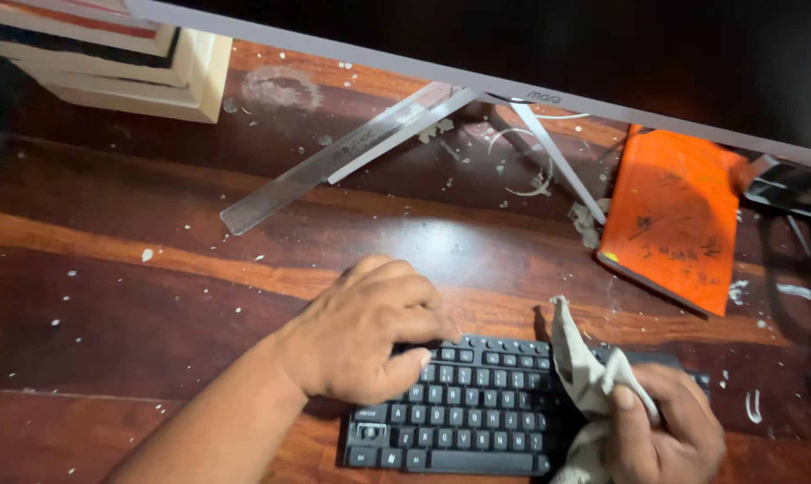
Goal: The person wipes a black computer keyboard with a white cloth, cleaning the keys and the surface. They then flip the keyboard over and wipe the underside before placing it back on the desk.
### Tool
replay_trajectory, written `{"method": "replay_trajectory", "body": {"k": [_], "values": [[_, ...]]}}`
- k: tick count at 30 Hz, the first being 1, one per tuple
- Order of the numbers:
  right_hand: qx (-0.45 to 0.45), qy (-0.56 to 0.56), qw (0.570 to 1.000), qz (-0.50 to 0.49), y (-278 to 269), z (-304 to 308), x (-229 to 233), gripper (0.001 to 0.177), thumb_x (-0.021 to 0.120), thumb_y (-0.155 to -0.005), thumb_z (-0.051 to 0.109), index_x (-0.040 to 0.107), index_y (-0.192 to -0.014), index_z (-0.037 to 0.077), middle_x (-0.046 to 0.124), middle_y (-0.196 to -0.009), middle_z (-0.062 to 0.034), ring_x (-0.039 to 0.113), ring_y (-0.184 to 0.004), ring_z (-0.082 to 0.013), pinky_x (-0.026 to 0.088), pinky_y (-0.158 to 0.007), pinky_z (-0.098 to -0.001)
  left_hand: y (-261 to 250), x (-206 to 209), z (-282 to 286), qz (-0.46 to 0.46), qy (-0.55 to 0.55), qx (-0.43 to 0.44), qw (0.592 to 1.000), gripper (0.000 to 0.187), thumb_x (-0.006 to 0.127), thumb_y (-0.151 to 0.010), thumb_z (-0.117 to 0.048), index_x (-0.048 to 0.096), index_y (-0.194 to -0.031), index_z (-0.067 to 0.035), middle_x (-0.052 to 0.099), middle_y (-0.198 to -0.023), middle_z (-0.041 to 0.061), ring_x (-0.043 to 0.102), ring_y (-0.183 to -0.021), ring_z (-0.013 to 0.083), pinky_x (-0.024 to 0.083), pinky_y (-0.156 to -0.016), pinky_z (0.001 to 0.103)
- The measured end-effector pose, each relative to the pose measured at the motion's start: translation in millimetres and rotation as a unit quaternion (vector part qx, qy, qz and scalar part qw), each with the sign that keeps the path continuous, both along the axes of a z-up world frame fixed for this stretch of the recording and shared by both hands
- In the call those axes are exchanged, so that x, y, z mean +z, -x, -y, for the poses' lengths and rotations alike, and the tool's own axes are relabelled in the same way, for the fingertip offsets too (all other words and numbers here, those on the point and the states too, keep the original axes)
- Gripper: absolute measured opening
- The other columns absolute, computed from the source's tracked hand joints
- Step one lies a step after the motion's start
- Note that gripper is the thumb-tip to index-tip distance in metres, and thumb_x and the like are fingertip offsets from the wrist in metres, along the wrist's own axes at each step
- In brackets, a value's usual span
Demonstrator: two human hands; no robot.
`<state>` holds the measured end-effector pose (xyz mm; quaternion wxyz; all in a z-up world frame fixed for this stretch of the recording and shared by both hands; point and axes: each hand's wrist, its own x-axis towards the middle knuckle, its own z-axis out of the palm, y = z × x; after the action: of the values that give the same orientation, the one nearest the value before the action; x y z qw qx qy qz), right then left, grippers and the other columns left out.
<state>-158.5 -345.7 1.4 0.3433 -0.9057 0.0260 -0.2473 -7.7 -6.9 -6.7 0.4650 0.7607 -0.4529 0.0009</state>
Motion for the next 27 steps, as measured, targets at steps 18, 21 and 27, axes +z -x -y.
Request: {"method": "replay_trajectory", "body": {"k": [18,21,27], "values": [[0.089,0.077,0.993,-0.023,-20,-97,35,0.039,0.059,-0.079,-0.006,0.073,-0.111,0.01,0.066,-0.096,-0.0043,0.067,-0.087,-0.0192,0.054,-0.076,-0.0303,-4,-16,4,0.133,0.018,0.085,0.987,0.028,0.066,-0.077,-0.027,0.079,-0.099,-0.015,0.07,-0.101,0.002,0.06,-0.108,0.0261,0.039,-0.1,0.046],[0.11,0.211,0.971,-0.015,-31,-133,47,0.032,0.071,-0.078,0.003,0.075,-0.106,0.017,0.068,-0.098,-0.0046,0.066,-0.086,-0.0256,0.053,-0.073,-0.0354,-3,-11,3,0.129,0.025,0.054,0.99,0.029,0.067,-0.073,-0.029,0.08,-0.095,-0.014,0.07,-0.099,0.004,0.06,-0.107,0.0267,0.04,-0.098,0.047],[0.099,0.299,0.948,-0.044,-39,-153,47,0.011,0.081,-0.081,0.024,0.08,-0.09,0.018,0.069,-0.089,-0.0041,0.067,-0.07,-0.0235,0.048,-0.062,-0.0408,-2,-13,6,0.091,-0.083,0.066,0.99,0.022,0.069,-0.076,-0.032,0.08,-0.086,-0.017,0.07,-0.103,0.001,0.059,-0.11,0.025,0.04,-0.1,0.046]]}}
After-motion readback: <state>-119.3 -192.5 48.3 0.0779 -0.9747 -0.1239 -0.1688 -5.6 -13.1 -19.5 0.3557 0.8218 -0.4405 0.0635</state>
